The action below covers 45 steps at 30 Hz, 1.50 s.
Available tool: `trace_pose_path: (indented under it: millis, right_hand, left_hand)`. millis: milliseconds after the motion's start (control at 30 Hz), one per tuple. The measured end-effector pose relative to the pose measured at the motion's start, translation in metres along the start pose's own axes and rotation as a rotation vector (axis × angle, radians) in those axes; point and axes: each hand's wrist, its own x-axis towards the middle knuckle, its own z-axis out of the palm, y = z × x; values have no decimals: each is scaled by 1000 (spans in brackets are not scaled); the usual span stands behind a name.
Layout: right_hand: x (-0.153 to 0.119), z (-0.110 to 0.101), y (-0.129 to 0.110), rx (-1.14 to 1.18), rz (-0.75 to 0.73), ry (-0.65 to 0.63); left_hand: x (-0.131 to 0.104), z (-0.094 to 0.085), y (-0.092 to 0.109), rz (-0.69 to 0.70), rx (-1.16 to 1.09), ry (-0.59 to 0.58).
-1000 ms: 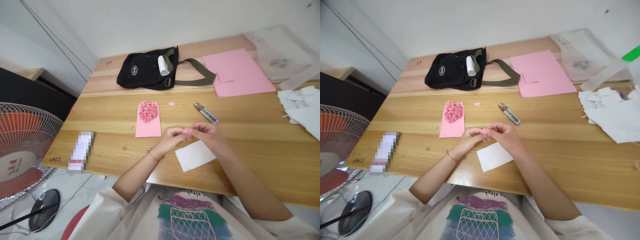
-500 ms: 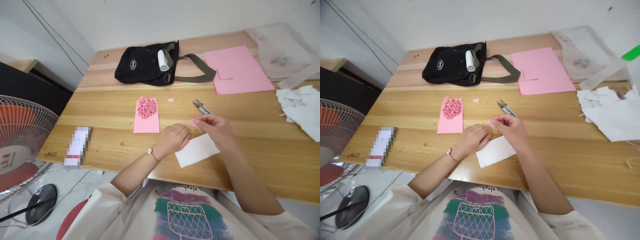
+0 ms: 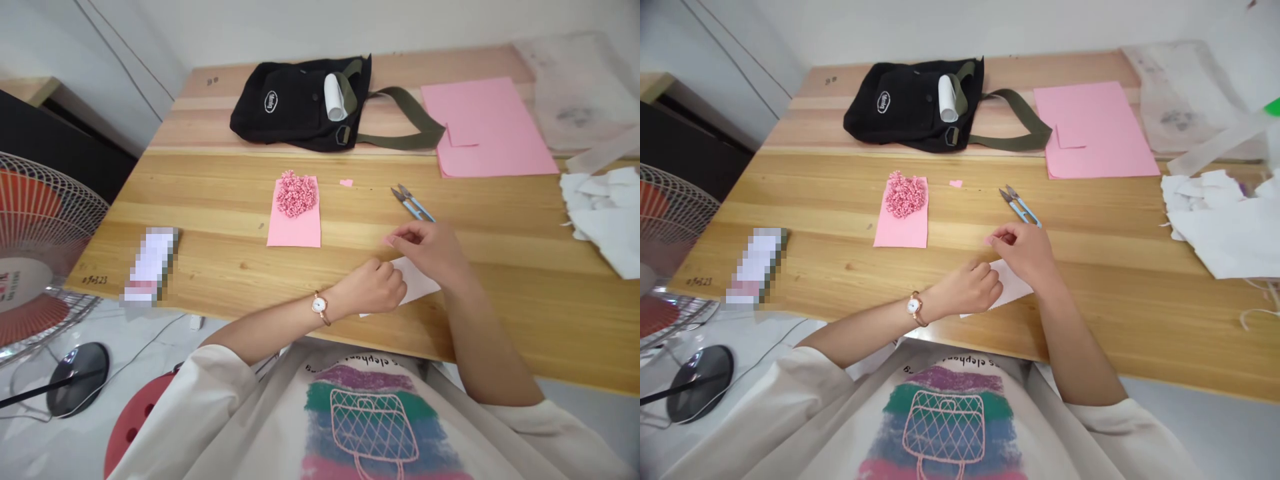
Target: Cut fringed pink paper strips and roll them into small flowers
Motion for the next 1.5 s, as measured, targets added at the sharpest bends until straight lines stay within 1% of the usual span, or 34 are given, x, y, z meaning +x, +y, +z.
trace_pose_path:
  millis: [200, 333, 400, 500, 567, 633, 700, 733, 767, 833, 900, 1000, 1067, 1200, 1400, 1500]
  right_hand:
    - [-1, 2, -3, 7, 1, -35]
    - [-1, 3, -3, 26, 5, -24]
    - [0, 2, -3, 57, 10, -8]
    - [1, 2, -2, 140, 33, 34]
    - [3, 1, -1, 232, 56, 64]
    - [6, 2, 1, 358, 79, 82]
    - [9, 2, 3, 494, 102, 86]
    - [10, 2, 4, 553, 117, 86]
    - [11, 2, 4, 603, 136, 88]
    - [13, 3, 5, 686, 162, 77]
    - [13, 4, 4, 750, 153, 28]
    - [12, 9, 4, 768, 110, -49]
    - [11, 13, 4, 740, 104, -69]
    - [10, 18, 6, 717, 97, -87]
    - [12, 15, 8, 712, 119, -157]
    - [12, 13, 7, 725, 117, -160]
  left_hand:
    - [3, -7, 3, 2, 38, -91]
    - [5, -12, 6, 17, 67, -126]
    - [5, -12, 7, 39, 83, -108]
    - [4, -13, 3, 55, 91, -27]
    - [5, -15, -4, -34, 77, 38]
    - [7, -16, -16, -221, 29, 97]
    - [10, -16, -29, -436, -107, 167]
    - [11, -15, -36, -528, -235, 212]
    - [11, -13, -41, -598, -393, 257]
    - [12, -8, -51, -679, -726, 344]
    - [11, -2, -56, -685, -882, 378]
    - [7, 2, -60, -662, -971, 383]
    - [5, 2, -61, -669, -1071, 398]
    - [4, 2, -63, -730, -1296, 463]
    - [4, 3, -66, -804, -1407, 525]
    - [3, 3, -67, -783, -1416, 495]
